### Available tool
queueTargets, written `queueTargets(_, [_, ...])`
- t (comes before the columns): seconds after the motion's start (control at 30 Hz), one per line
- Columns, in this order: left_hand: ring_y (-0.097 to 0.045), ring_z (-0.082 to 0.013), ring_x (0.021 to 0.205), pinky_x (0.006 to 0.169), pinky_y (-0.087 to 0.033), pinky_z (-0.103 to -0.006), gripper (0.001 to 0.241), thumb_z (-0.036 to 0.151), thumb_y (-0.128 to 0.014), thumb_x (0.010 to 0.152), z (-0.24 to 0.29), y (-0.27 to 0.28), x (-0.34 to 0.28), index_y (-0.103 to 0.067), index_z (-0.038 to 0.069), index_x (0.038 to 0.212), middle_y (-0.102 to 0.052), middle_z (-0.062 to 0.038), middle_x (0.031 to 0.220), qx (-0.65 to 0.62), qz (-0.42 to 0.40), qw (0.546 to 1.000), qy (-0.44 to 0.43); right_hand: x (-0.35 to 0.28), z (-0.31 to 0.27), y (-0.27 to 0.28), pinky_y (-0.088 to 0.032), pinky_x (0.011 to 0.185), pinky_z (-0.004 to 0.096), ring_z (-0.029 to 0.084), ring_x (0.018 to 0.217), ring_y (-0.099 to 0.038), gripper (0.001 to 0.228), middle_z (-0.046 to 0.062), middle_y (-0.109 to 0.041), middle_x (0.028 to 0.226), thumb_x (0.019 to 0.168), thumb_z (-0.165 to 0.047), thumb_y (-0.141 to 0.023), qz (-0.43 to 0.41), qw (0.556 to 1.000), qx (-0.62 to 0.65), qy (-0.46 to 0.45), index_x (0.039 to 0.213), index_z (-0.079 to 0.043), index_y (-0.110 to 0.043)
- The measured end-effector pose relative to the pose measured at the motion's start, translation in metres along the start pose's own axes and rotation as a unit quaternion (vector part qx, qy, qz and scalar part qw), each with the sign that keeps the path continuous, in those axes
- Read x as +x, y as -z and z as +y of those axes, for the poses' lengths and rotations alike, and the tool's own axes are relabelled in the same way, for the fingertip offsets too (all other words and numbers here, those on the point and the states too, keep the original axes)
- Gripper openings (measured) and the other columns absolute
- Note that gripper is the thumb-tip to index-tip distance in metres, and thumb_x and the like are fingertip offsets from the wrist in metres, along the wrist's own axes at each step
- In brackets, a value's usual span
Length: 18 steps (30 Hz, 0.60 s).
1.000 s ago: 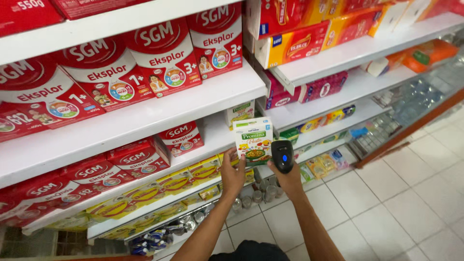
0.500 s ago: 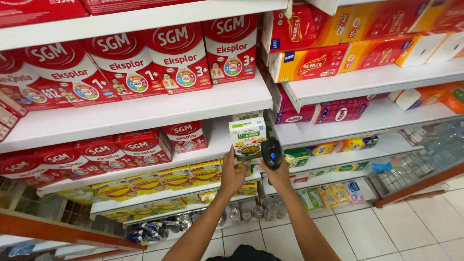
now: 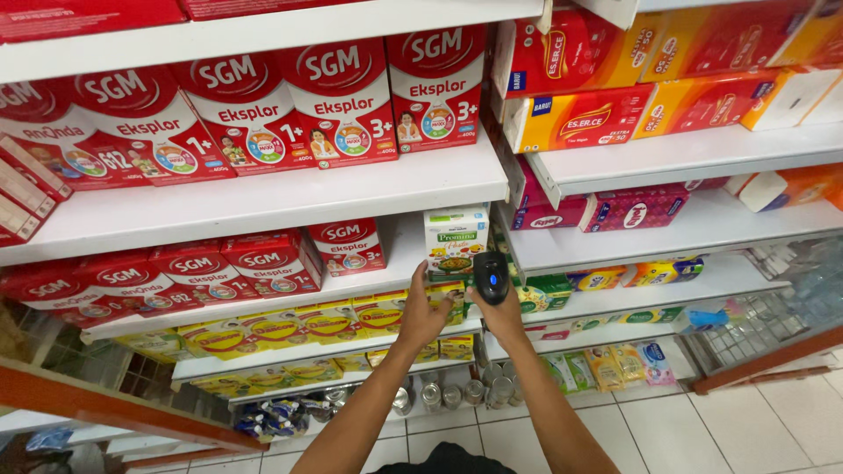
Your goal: The person uses a handheld scanner to scan barcodes on boxes of milk powder and places the boxes onto shelves in a convenience store.
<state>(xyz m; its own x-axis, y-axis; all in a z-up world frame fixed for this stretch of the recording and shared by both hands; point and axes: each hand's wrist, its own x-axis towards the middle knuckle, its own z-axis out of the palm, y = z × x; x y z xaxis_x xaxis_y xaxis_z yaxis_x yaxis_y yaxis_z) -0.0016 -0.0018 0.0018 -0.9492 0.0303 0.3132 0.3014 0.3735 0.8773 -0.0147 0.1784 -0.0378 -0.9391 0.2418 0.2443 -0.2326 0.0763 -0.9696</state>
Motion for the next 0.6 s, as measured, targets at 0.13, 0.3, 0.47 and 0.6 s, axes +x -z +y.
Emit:
queueTargets(0.13, [-0.047, -0.0406, 0.141, 0.116, -0.037, -0.0425, 0.086, 0.012, -0.073, 0.087, -0.004, -0.006, 0.003, -0.022, -0.003, 0.154, -0.047, -0.031, 0.148, -0.039, 0.005, 0.998, -0.045, 0.003, 0.001, -0.001, -0.052, 0.084, 0.031, 0.014, 0.094, -0.064, 0.051, 0.005, -0.070, 0.107, 0.079, -0.018, -0.085, 0.001, 1.000, 0.006, -0.009, 0.123, -0.006, -0.063])
queueTargets(0.3, [-0.043, -0.0413, 0.142, 0.116, -0.035, -0.0432, 0.088, 0.011, -0.074, 0.084, -0.012, -0.011, 0.009, -0.022, -0.004, 0.154, -0.043, -0.031, 0.151, -0.006, 0.008, 0.999, -0.046, 0.011, 0.001, -0.003, -0.052, 0.082, 0.033, 0.016, 0.090, -0.064, 0.045, 0.006, -0.071, 0.102, 0.081, -0.021, -0.085, 0.016, 0.999, -0.038, -0.029, 0.117, -0.004, -0.065])
queueTargets(0.47, [-0.040, -0.0434, 0.141, 0.118, -0.033, -0.0455, 0.087, 0.008, -0.073, 0.084, -0.017, -0.011, 0.011, -0.024, -0.005, 0.155, -0.041, -0.029, 0.150, 0.022, 0.020, 0.995, -0.100, 0.012, 0.003, -0.006, -0.053, 0.082, 0.032, 0.015, 0.089, -0.064, 0.044, 0.005, -0.072, 0.101, 0.081, -0.021, -0.084, 0.010, 1.000, -0.025, -0.014, 0.116, -0.004, -0.065])
queueTargets(0.6, [-0.042, -0.0440, 0.140, 0.117, -0.035, -0.0461, 0.086, 0.008, -0.071, 0.085, -0.021, -0.013, 0.012, -0.024, -0.006, 0.155, -0.042, -0.029, 0.148, 0.020, 0.020, 0.993, -0.119, 0.016, 0.009, -0.008, -0.053, 0.082, 0.032, 0.015, 0.089, -0.064, 0.043, 0.005, -0.072, 0.100, 0.082, -0.021, -0.084, 0.021, 0.999, -0.045, 0.002, 0.116, -0.003, -0.065])
